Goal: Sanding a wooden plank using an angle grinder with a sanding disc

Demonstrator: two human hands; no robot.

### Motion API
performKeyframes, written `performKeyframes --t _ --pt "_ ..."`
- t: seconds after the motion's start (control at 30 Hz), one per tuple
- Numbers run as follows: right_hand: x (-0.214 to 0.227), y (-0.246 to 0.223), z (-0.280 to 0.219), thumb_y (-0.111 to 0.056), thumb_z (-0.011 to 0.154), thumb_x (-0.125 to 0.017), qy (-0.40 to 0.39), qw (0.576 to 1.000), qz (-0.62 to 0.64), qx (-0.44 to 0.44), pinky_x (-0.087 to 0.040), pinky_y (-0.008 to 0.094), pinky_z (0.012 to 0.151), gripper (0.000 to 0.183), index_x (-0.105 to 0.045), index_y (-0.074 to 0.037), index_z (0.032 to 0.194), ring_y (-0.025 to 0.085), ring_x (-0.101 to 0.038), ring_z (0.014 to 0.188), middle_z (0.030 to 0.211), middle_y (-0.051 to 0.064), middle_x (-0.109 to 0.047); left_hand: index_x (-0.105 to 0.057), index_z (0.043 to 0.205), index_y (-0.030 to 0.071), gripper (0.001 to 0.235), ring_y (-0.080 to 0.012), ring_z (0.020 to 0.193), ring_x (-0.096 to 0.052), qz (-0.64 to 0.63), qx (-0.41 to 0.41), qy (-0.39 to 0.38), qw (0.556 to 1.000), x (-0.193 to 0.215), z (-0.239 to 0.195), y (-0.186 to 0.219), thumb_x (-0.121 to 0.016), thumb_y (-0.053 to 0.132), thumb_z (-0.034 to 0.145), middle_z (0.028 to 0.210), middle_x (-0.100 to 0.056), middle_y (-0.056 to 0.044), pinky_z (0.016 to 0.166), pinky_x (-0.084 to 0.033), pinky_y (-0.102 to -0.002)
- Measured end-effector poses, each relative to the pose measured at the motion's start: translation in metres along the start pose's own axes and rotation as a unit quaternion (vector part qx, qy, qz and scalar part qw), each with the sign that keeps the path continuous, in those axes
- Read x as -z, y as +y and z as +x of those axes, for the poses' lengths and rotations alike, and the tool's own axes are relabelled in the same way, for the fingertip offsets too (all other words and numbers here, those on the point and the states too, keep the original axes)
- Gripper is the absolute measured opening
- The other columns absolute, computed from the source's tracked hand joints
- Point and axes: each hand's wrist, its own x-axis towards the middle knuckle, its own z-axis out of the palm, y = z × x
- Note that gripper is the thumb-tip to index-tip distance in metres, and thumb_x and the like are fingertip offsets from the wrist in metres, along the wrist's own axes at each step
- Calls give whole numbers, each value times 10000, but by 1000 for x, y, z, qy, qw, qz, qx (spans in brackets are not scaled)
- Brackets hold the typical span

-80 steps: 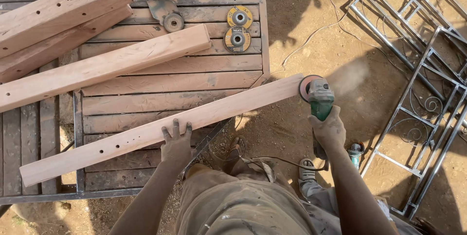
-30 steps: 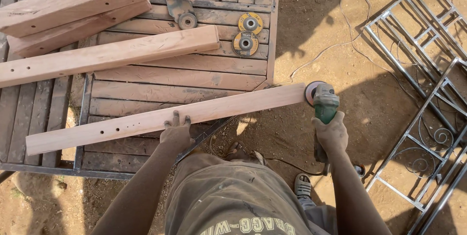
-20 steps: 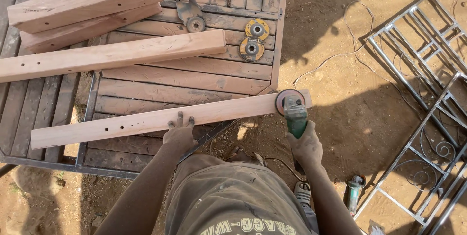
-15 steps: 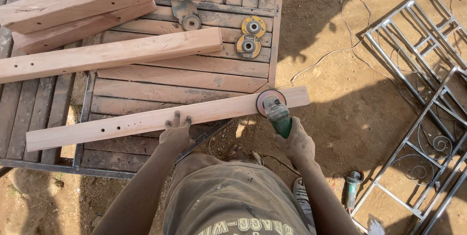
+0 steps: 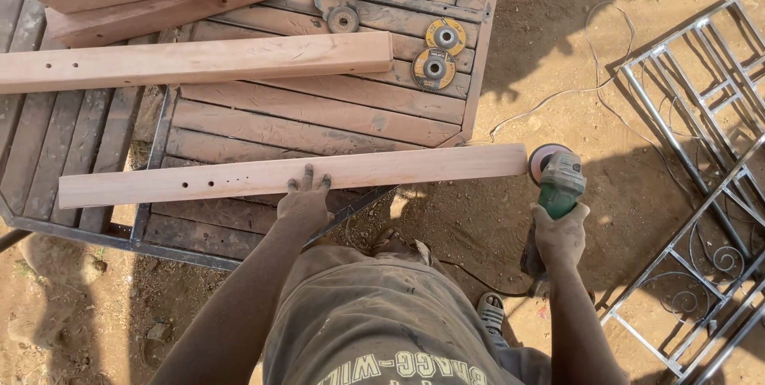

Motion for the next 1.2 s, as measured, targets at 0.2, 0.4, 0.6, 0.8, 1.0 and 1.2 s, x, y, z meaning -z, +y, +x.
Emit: performKeyframes --t 0.2,0.4,0.6,0.8,1.0,1.2 --pt "-43 -51 -74 -487 909 -720 -31 998 -43 43 -532 617 993 705 -321 -141 1376 465 -664 1124 1166 227 -628 -356 1609 188 798 -489 1493 -306 -37 -24 16 999 -10 -2 -24 -696 441 932 1717 -149 -145 1131 -443 -587" --pt "-103 -151 -176 -488 881 -716 -129 972 -128 148 -594 592 960 704 -339 -176 1388 432 -694 1096 1230 155 -613 -305 1606 91 736 -420 1542 -214 -60 24 28 998 -1 -46 -86 -633 359 1003 1714 -118 -150 1157 -429 -589" --pt "-190 -214 -249 -508 849 -709 -198 927 -156 278 -624 574 906 823 -298 -164 1473 433 -696 1063 1268 138 -560 -203 1642 122 777 -389 1574 -116 -65 66 37 995 -15 -46 -198 -596 322 1002 1733 -40 -134 1197 -349 -594" --pt "-199 -255 -315 -489 860 -721 -210 942 -149 218 -574 582 997 781 -344 -188 1475 426 -663 1160 1327 128 -574 -273 1638 194 738 -351 1552 -240 -113 60 119 985 -15 -35 -332 -560 358 977 1716 -188 -105 1168 -380 -569" --pt "-200 -201 -312 -509 952 -679 -45 994 -82 61 -570 640 949 670 -350 -149 1411 457 -676 1104 1194 205 -624 -223 1657 147 883 -398 1507 -315 -218 180 156 947 -63 -17 -488 -644 363 912 1706 -181 -146 1154 -391 -576" --pt "-217 -205 -329 -470 962 -713 0 997 -71 35 -555 686 917 719 -326 -67 1414 510 -657 1085 1149 282 -608 -382 1530 4 866 -464 1234 -605 -366 187 172 895 -137 48 -569 -823 330 859 1320 -622 -312 1018 -493 -576"
